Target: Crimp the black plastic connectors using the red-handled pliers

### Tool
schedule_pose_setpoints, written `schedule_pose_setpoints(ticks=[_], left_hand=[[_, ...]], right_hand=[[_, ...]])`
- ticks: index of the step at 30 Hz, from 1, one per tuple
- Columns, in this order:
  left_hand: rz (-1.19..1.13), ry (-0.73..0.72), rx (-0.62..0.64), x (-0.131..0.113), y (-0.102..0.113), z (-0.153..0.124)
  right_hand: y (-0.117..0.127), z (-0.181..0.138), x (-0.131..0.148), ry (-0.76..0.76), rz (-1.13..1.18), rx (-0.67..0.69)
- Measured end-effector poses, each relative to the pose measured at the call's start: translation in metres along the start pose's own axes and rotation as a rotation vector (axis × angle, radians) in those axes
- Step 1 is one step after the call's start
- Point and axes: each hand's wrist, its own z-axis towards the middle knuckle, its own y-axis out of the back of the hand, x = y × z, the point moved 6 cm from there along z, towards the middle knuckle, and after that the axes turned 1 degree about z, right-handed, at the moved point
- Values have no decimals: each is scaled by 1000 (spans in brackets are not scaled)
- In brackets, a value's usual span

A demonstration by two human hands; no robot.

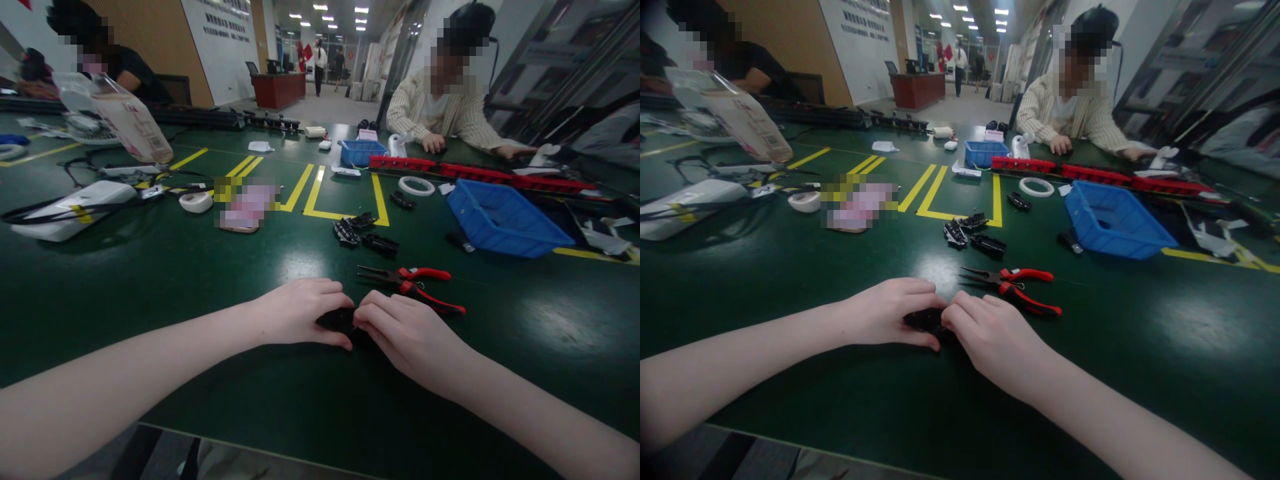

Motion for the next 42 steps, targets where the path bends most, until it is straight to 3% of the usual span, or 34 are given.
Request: schedule_pose_setpoints(ticks=[19,26,31,35,42], left_hand=[[105,-45,-20,-4,-2,-1],[80,-13,-1,-4,-2,0],[74,14,2,-1,0,0],[83,12,-7,1,0,0],[86,19,-18,1,0,-1]], right_hand=[[-5,-2,7,44,6,-25],[-2,-4,6,-31,96,-60],[-6,-5,-2,-166,174,-68],[-7,-3,-3,-199,116,-69],[-8,-3,-5,-241,322,33]])
